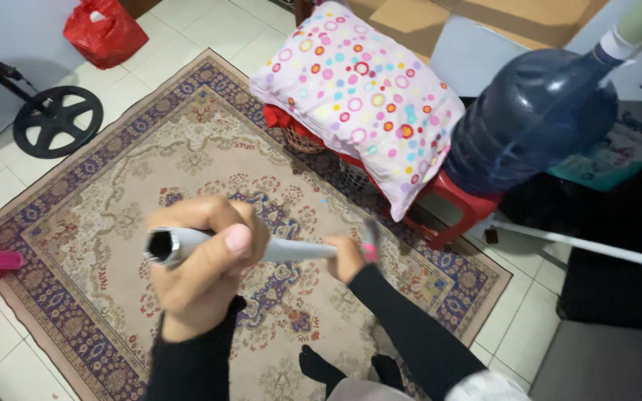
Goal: The person connects a broom head to a handle by hand, then walks to a closet and moves several hanging garments to look inside.
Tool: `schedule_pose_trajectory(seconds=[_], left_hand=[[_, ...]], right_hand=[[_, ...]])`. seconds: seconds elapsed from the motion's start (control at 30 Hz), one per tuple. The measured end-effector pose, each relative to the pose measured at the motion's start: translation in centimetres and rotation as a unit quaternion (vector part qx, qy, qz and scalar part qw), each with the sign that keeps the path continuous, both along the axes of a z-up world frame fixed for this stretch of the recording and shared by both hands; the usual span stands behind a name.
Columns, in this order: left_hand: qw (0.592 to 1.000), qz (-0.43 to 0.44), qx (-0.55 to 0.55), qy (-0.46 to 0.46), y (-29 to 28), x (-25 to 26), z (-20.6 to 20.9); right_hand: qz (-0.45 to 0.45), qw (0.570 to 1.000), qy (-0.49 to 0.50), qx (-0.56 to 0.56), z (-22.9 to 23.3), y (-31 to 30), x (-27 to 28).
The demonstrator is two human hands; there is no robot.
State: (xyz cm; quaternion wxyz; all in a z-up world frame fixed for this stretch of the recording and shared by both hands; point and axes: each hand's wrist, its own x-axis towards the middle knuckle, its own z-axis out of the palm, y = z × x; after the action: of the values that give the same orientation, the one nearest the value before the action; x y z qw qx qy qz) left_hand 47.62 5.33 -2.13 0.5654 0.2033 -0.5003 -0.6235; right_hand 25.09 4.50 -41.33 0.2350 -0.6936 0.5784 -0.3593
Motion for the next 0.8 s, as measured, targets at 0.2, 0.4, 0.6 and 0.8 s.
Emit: schedule_pose_trajectory(seconds=[0.2,0.4,0.6,0.8], left_hand=[[0.993,0.017,0.109,-0.049,-2.0,-2.0,-12.0],[0.99,0.087,0.049,-0.101,-3.3,2.8,-10.7],[0.952,0.113,-0.124,-0.255,-2.9,4.6,-2.6],[0.985,0.142,-0.03,0.093,-4.6,7.6,-2.5]], right_hand=[[0.013,0.984,0.072,0.161,-6.8,2.3,-8.5],[0.098,0.977,0.157,0.106,-10.5,-7.7,0.4],[0.068,0.996,-0.024,0.061,-0.7,-12.4,8.7],[0.013,0.998,0.031,0.054,1.4,-4.6,5.9]])
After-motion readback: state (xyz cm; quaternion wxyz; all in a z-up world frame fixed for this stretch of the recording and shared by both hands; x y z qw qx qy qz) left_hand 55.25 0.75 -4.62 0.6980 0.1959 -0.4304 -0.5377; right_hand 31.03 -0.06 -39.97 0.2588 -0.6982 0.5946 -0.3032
